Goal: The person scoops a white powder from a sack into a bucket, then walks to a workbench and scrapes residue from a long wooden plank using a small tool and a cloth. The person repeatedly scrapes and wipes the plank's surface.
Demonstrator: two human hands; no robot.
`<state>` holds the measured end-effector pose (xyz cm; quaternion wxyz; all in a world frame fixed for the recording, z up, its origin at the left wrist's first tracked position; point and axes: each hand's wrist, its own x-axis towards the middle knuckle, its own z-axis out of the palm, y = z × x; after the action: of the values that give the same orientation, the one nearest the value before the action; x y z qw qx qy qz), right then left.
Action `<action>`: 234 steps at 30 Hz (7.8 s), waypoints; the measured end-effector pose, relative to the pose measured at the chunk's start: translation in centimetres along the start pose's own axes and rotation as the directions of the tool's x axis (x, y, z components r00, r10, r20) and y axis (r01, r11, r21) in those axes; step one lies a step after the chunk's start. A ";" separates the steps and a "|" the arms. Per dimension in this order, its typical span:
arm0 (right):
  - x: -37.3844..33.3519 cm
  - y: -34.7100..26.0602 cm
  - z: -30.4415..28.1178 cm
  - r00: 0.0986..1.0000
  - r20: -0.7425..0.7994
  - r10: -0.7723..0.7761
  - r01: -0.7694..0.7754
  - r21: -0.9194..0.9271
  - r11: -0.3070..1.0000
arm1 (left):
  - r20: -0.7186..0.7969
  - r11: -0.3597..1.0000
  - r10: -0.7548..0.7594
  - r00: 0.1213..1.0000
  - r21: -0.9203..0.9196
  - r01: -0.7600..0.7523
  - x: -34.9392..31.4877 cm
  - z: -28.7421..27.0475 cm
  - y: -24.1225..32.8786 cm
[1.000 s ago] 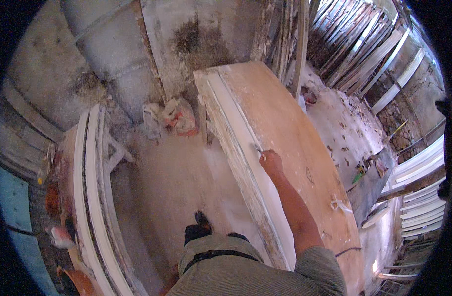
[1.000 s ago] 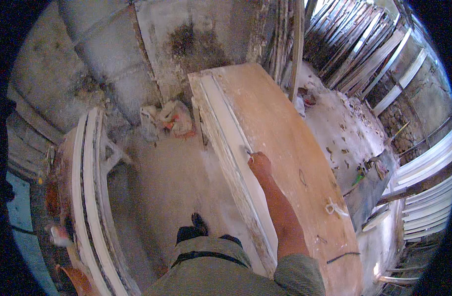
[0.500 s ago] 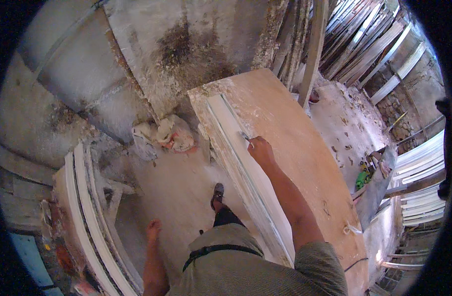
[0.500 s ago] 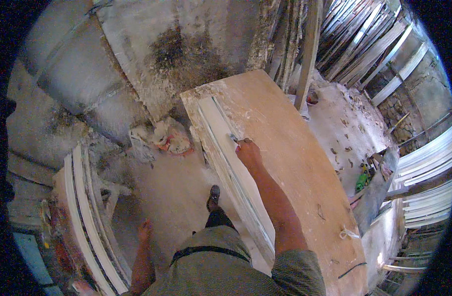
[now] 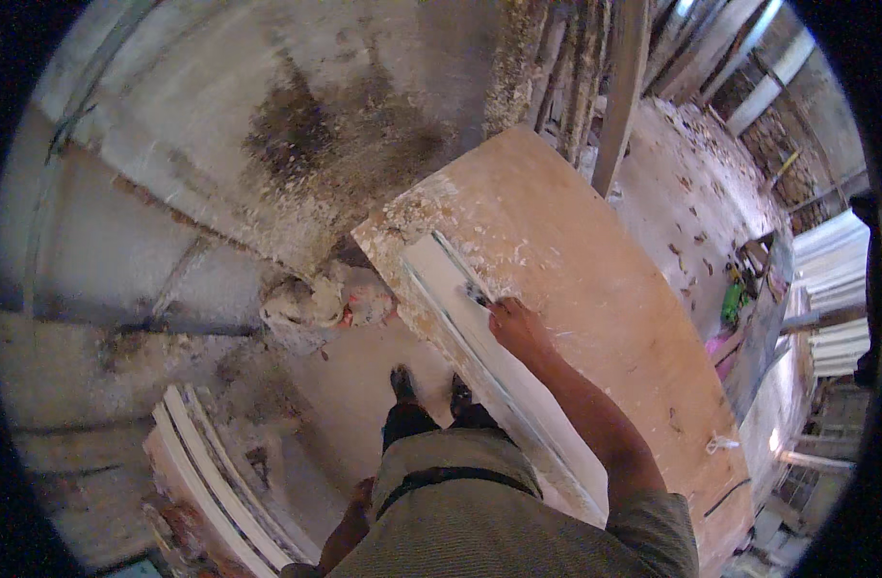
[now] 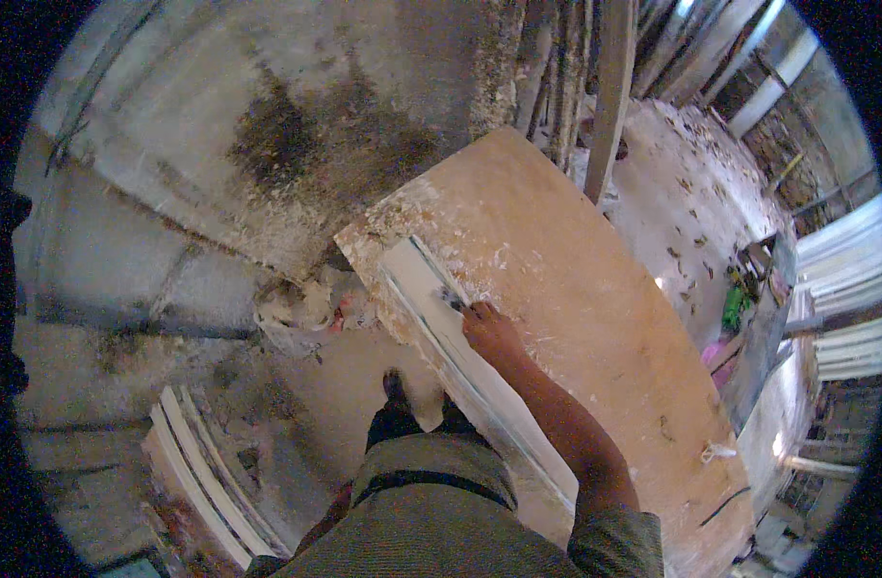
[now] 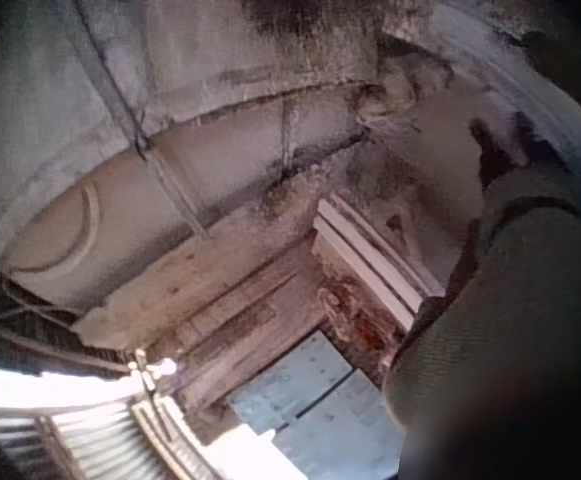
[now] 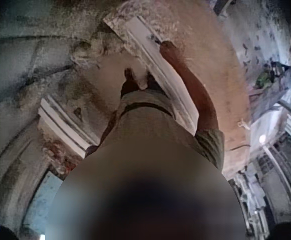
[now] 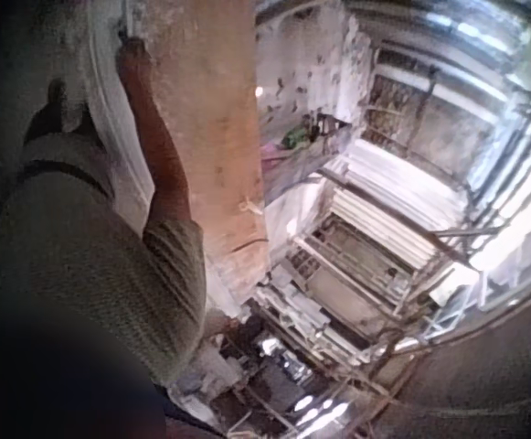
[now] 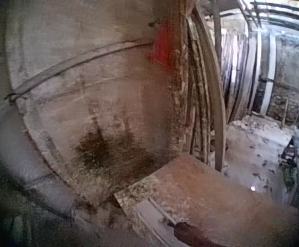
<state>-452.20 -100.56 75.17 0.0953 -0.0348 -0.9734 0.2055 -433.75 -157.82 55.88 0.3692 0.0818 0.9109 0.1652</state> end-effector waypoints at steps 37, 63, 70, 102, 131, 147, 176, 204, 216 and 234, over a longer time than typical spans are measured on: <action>5.4 -17.6 2.1 0.469 -0.320 0.823 -0.523 0.651 0.551 | 0.444 0.774 0.605 0.661 -0.522 -0.357 33.0 -44.7 41.0; -18.4 -25.8 6.4 -0.430 -0.121 0.895 -0.569 0.806 -0.165 | 0.571 0.100 0.821 0.003 -0.138 -0.985 31.5 -34.2 50.4; -20.0 -24.9 7.0 -0.396 -0.188 0.899 -0.627 0.771 -0.115 | 0.505 0.078 0.863 -0.008 -0.150 -0.986 23.3 -23.4 51.8; -46.3 -37.4 11.2 -0.852 -0.017 0.524 -0.247 0.895 -0.372 | 0.532 -0.147 0.844 -0.069 0.106 -0.983 7.2 -10.4 53.2; -67.2 -33.4 3.7 -0.870 -0.075 0.487 -0.296 0.869 -0.395 | 0.665 -0.162 0.711 -0.228 -0.161 -0.974 -24.4 31.9 65.8; -78.1 -30.6 2.7 -0.844 0.029 0.535 -0.234 0.878 -0.417 | 0.725 0.066 0.684 -0.084 -0.176 -0.982 -22.4 25.7 64.6; -82.4 2.9 -18.2 -0.599 0.222 0.770 0.571 0.792 0.216 | 0.755 -0.184 0.569 -0.326 -0.269 -0.945 -38.3 40.9 70.9; -85.5 10.1 -14.1 -0.810 -0.406 0.424 -0.560 0.750 -0.351 | 0.578 -0.068 0.798 -0.170 -0.193 -0.979 -29.2 40.9 68.0; -103.3 12.9 -22.2 -0.891 -0.321 0.321 -0.395 0.896 -0.202 | 0.496 -0.113 0.832 -0.250 -0.290 -0.950 -41.6 49.2 69.6; -123.7 16.1 -26.5 -0.871 -0.285 0.400 -0.377 0.910 -0.173 | 0.408 -0.160 0.894 -0.185 -0.094 -0.983 -62.4 70.1 72.0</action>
<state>-325.26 -88.65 71.24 0.4421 -0.8749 -0.1618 0.1139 -338.21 -90.75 75.04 0.2518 0.8108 0.4665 0.2481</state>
